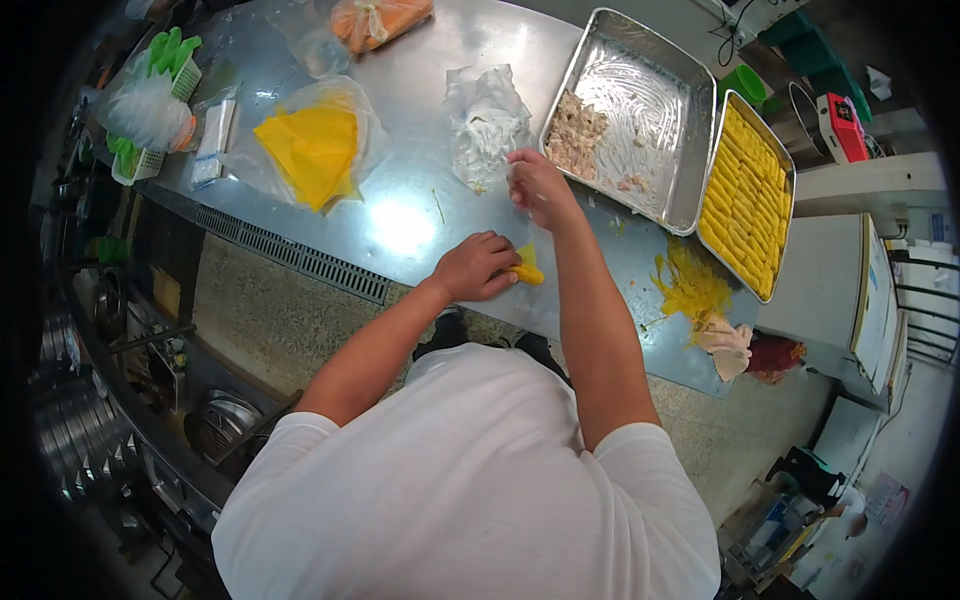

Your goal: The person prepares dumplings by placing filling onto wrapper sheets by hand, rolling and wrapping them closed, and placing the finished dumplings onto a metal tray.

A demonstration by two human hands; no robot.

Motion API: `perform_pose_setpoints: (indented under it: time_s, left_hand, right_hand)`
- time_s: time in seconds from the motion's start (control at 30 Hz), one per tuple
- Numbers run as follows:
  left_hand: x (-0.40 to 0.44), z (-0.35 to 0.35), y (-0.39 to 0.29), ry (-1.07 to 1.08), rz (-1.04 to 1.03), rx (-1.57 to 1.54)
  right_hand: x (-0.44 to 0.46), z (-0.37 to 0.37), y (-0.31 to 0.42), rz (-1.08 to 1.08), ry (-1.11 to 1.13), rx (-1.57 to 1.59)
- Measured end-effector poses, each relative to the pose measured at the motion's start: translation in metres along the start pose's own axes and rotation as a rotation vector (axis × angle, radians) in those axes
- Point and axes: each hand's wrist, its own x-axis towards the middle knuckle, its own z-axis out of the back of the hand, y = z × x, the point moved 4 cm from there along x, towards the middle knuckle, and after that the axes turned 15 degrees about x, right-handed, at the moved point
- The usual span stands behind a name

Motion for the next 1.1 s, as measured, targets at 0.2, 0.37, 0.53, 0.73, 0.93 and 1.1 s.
perform_pose_setpoints:
  time_s: [0.2, 0.37, 0.53, 0.73, 0.93, 1.1]
  left_hand:
    - [-0.001, -0.002, 0.0, -0.004, -0.007, -0.035]
    - [-0.001, -0.002, 0.0, -0.017, -0.004, -0.028]
    - [0.002, 0.006, -0.003, -0.006, -0.015, -0.042]
    - [0.003, 0.004, -0.003, 0.037, -0.003, -0.049]
    - [0.004, 0.003, -0.002, 0.065, -0.003, -0.038]
    - [0.006, 0.003, -0.003, 0.084, -0.011, -0.044]
  right_hand:
    - [-0.074, 0.062, -0.038, 0.037, 0.216, -0.029]
    - [-0.117, 0.045, -0.061, 0.456, 0.201, -0.977]
    - [-0.134, 0.041, -0.065, 0.555, 0.102, -1.387]
    - [-0.133, 0.048, -0.059, 0.646, 0.0, -1.261]
    - [-0.133, 0.059, -0.074, 0.649, 0.138, -1.318]
    - [-0.131, 0.068, -0.07, 0.586, 0.034, -1.094]
